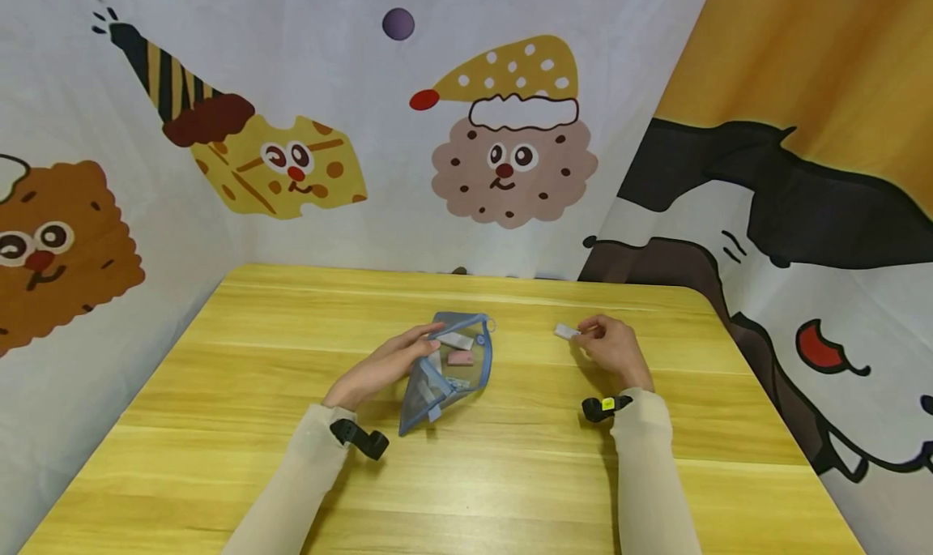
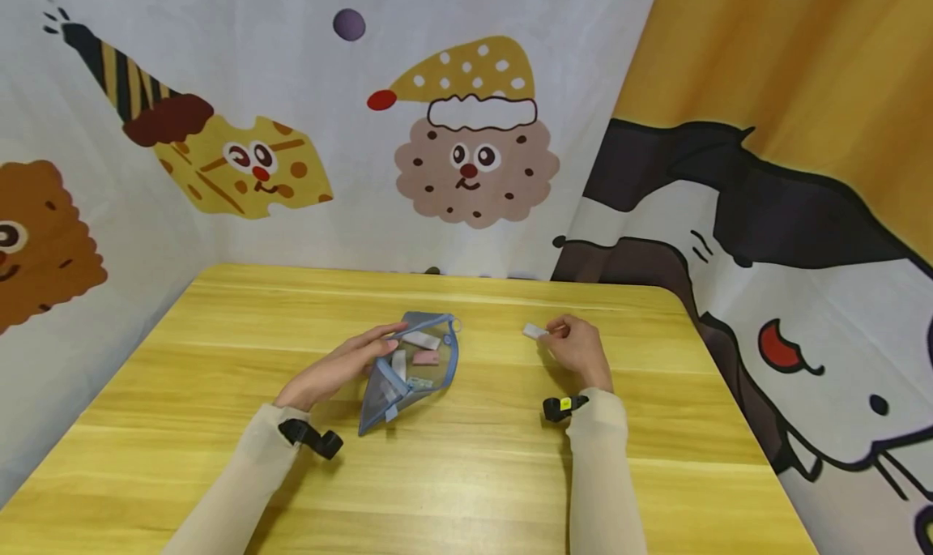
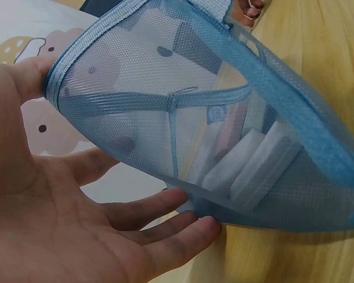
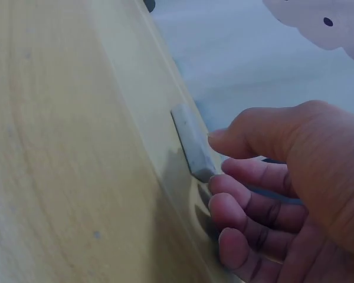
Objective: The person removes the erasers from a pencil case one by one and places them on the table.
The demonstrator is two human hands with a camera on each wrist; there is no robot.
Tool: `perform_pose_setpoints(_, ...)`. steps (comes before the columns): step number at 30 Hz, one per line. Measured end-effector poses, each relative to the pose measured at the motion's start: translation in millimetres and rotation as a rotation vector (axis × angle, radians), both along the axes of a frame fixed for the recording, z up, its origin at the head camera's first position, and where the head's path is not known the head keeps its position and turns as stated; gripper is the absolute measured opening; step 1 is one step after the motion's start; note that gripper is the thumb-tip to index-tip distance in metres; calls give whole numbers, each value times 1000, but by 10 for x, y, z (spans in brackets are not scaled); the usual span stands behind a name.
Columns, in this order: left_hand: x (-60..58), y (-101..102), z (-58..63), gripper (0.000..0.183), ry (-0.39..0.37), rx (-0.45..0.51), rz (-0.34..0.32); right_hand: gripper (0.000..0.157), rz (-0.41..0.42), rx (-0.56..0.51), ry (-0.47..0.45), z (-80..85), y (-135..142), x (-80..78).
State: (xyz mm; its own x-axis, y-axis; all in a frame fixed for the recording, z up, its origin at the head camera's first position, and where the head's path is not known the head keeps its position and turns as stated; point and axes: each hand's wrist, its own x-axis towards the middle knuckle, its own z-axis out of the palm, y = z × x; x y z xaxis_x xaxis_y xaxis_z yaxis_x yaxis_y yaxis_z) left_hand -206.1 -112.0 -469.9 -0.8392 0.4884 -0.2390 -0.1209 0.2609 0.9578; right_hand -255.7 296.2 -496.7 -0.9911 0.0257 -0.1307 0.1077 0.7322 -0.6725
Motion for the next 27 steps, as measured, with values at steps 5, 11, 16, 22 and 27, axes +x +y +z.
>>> perform_pose_setpoints(5, 1, -5, -10, 66, 3, 12, -3, 37, 25, -45, 25, 6, -22, 2)
perform_pose_setpoints(11, 1, -16, -19, 65, 7, 18, -5, 40, 59, -84, 40, 33, -105, 2)
perform_pose_setpoints(16, 6, -17, -10, 65, 5, 10, -4, 39, 79, -133, 11, 61, -181, 8)
perform_pose_setpoints(22, 4, -5, 5, 65, -14, 10, 1, 41, 111, -161, -5, 78, -259, 16)
perform_pose_setpoints(27, 5, -11, 8, 63, 2, 19, -8, 41, 149, -176, -7, 73, -328, 7)
